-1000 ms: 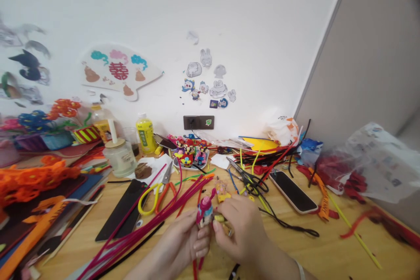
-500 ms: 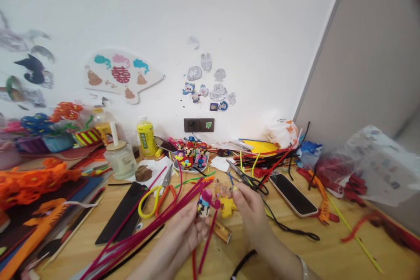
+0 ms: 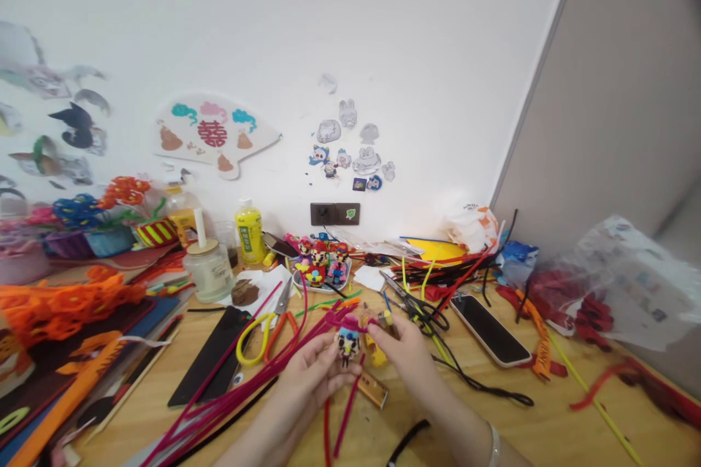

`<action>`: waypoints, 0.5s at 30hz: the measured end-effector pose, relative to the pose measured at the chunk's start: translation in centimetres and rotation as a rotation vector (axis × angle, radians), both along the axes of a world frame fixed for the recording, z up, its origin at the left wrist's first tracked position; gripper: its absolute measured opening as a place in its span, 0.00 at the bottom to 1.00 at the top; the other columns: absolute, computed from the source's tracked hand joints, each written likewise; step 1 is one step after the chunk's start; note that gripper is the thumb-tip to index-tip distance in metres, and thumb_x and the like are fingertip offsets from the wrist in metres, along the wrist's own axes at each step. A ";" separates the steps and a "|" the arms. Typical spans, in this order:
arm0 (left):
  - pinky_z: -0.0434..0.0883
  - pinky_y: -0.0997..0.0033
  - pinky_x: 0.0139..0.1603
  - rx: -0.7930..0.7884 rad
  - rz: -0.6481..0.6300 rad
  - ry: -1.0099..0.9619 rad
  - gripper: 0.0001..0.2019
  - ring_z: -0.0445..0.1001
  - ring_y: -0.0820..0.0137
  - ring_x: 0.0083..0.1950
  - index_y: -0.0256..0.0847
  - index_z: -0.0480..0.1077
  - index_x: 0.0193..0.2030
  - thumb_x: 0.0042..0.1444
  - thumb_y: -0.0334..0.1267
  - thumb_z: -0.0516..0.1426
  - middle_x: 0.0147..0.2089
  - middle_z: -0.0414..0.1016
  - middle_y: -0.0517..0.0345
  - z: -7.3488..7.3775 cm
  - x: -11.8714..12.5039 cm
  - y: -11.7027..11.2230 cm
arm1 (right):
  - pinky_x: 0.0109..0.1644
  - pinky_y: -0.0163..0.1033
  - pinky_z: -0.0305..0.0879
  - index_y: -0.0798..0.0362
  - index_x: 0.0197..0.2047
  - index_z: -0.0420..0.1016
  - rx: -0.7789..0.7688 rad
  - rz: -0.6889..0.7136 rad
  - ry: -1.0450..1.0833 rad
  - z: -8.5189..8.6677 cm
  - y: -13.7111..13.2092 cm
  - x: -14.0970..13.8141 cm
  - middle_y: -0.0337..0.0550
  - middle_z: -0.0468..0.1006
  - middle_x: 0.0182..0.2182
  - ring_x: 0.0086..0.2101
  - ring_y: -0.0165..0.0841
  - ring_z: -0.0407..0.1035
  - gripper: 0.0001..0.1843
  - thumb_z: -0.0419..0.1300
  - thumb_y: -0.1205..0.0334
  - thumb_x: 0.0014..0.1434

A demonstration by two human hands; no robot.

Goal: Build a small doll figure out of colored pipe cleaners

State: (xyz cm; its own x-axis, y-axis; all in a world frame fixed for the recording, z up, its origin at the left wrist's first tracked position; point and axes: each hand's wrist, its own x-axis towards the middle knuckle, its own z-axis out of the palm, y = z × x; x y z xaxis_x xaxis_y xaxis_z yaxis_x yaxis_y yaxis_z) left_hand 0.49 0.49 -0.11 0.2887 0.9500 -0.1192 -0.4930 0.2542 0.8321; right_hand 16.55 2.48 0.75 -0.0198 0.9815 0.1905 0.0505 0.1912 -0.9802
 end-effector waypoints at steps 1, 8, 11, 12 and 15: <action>0.71 0.70 0.38 -0.007 0.009 0.002 0.14 0.78 0.67 0.33 0.35 0.73 0.37 0.42 0.37 0.66 0.35 0.79 0.50 0.0 0.0 0.0 | 0.40 0.42 0.65 0.57 0.35 0.74 -0.010 0.001 0.021 -0.1 0.1 0.0 0.46 0.79 0.33 0.36 0.40 0.71 0.16 0.60 0.53 0.49; 0.71 0.68 0.44 -0.007 0.099 -0.036 0.13 0.78 0.66 0.34 0.36 0.72 0.31 0.36 0.32 0.68 0.30 0.79 0.56 -0.4 -0.1 0.3 | 0.44 0.43 0.65 0.56 0.37 0.75 0.024 0.047 0.080 -0.3 -0.1 -0.3 0.46 0.79 0.35 0.38 0.41 0.71 0.18 0.62 0.50 0.49; 0.71 0.70 0.43 0.005 0.111 -0.064 0.11 0.78 0.69 0.34 0.37 0.72 0.29 0.38 0.31 0.68 0.29 0.79 0.57 -0.3 -0.1 0.3 | 0.43 0.43 0.66 0.57 0.31 0.74 0.045 0.014 0.034 -0.6 -0.3 -0.8 0.45 0.79 0.31 0.35 0.40 0.72 0.14 0.62 0.53 0.47; 0.71 0.71 0.43 0.009 0.110 -0.067 0.10 0.77 0.70 0.34 0.36 0.72 0.29 0.39 0.31 0.67 0.30 0.79 0.57 -0.2 -0.2 0.3 | 0.42 0.43 0.66 0.57 0.30 0.73 0.044 0.011 0.023 -0.7 -0.4 -0.9 0.45 0.79 0.30 0.35 0.40 0.72 0.13 0.62 0.54 0.47; 0.71 0.71 0.43 0.012 0.087 -0.067 0.08 0.77 0.70 0.36 0.36 0.72 0.29 0.42 0.30 0.66 0.31 0.79 0.55 0.1 -0.2 0.1 | 0.42 0.42 0.66 0.57 0.32 0.74 0.046 0.025 -0.002 -1.3 -0.5 -1.3 0.45 0.79 0.31 0.35 0.39 0.72 0.10 0.61 0.58 0.48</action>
State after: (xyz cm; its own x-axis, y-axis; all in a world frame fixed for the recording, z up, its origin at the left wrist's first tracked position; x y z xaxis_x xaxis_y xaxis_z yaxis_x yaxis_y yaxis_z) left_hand 0.32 0.56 -0.04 0.2121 0.9730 -0.0913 -0.5672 0.1987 0.7992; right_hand 15.27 2.00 -0.52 -0.0451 0.9709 0.2354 0.0470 0.2374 -0.9703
